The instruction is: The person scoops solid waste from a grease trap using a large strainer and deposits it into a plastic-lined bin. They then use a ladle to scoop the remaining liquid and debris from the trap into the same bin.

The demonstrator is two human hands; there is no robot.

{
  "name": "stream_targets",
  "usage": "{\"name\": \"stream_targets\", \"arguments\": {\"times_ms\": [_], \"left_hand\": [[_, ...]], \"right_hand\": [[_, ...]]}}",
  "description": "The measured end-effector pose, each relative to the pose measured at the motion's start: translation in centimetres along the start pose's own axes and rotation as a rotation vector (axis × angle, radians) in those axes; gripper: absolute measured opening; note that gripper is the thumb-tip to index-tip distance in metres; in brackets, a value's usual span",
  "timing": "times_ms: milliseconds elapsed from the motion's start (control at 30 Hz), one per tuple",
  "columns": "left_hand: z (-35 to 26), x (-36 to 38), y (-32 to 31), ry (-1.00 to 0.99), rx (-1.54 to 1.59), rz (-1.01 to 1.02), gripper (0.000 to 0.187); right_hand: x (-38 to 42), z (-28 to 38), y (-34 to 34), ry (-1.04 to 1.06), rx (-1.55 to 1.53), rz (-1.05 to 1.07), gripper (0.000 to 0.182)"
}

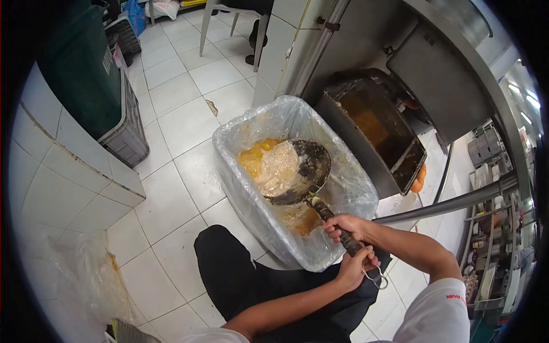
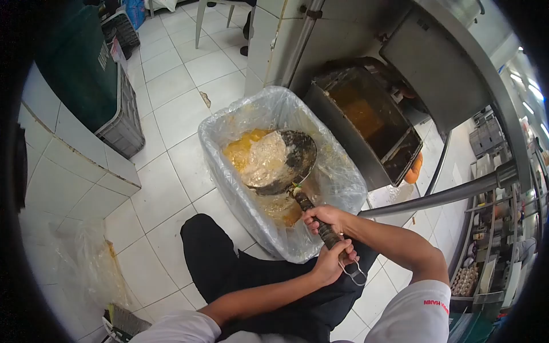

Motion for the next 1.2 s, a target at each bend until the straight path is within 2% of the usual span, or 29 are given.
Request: {"name": "stream_targets", "arguments": {"times_ms": [33,67,100,133,167,200,233,300,333,367,467,533,600,667,733,833,900,933,1067,1133,1200], "left_hand": [[-0.3,0.3,-0.2,0.048,-0.010,0.002,0.010],[-0.2,-0.2,0.9,0.109,-0.048,0.089,0.012],[-0.9,0.2,0.2,0.112,-0.049,0.084,0.012],[-1.7,0.4,-0.4,0.307,-0.164,0.087,0.017],[-2.5,0.9,-0.7,0.503,-0.279,0.089,0.023],[-3.1,1.3,-0.1,0.544,-0.512,0.254,0.035],[-4.0,1.6,0.6,0.547,-0.508,0.248,0.035],[-6.3,2.2,1.4,0.544,-1.032,0.457,0.036],[-7.3,2.2,2.2,0.475,-1.041,0.480,0.033],[-8.3,1.7,3.0,0.399,-1.055,0.513,0.031],[-12.1,1.0,4.6,0.206,-1.150,0.434,0.025],[-14.6,0.8,4.2,0.165,-1.176,0.399,0.024],[-16.7,0.7,3.2,-0.015,-1.317,0.223,0.021],[-18.5,-0.2,4.1,-0.279,-1.382,0.154,0.016],[-21.4,-0.4,3.7,-0.639,-1.452,0.062,0.009],[-25.2,-2.6,4.7,-1.121,-1.350,-0.246,0.006],[-27.4,-4.7,4.4,-1.372,-1.265,-0.327,0.008],[-28.0,-5.5,4.3,-1.466,-1.253,-0.342,0.009],[-29.5,-8.2,4.3,-1.480,-1.368,-0.389,0.011],[-29.4,-9.1,4.8,-1.386,-1.452,-0.472,0.013],[-29.4,-9.4,4.4,-1.381,-1.478,-0.479,0.014]], "right_hand": [[0.3,-0.1,-0.5,-0.005,-0.009,0.007,0.009],[0.8,0.0,-0.9,0.056,0.131,-0.158,0.008],[1.4,0.0,-1.3,0.118,0.273,-0.326,0.011],[2.2,-0.1,-1.8,0.119,0.270,-0.325,0.011],[3.0,-0.2,-2.3,0.175,0.398,-0.423,0.008],[3.6,-0.3,-2.6,0.228,0.528,-0.520,0.006],[4.1,-0.5,-2.6,0.223,0.524,-0.517,0.006],[4.8,-0.8,-2.5,0.289,0.706,-0.649,0.011],[4.2,-0.8,-1.8,0.314,0.883,-0.805,0.018],[4.2,-1.0,-1.7,0.313,0.878,-0.814,0.018],[4.1,-1.1,-1.7,0.404,0.963,-0.869,0.024],[4.9,-2.7,-0.6,0.555,1.193,-1.025,0.026],[4.8,-3.1,-1.1,0.500,1.113,-1.019,0.027],[4.7,-3.4,-1.1,0.502,1.082,-1.026,0.028],[5.4,-4.2,-0.8,0.487,1.081,-1.054,0.029],[6.8,-4.8,-1.5,0.459,1.053,-1.113,0.030],[7.3,-4.6,-1.9,0.510,0.993,-1.077,0.030],[7.1,-4.6,-1.3,0.550,1.035,-1.129,0.030],[8.2,-4.9,-1.9,0.570,0.981,-1.121,0.031],[8.2,-5.4,-2.0,0.535,0.962,-1.131,0.030],[8.3,-5.5,-2.1,0.523,0.948,-1.128,0.028]]}}
Point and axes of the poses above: each hand's wrist, its own x-axis away from the middle knuckle, its own y-axis out of the back of the hand, z = x × y, the point moved 1 cm from there along -x, towards the middle knuckle, and after that the axes turned 9 degrees about -y, right-handed, at the moved point
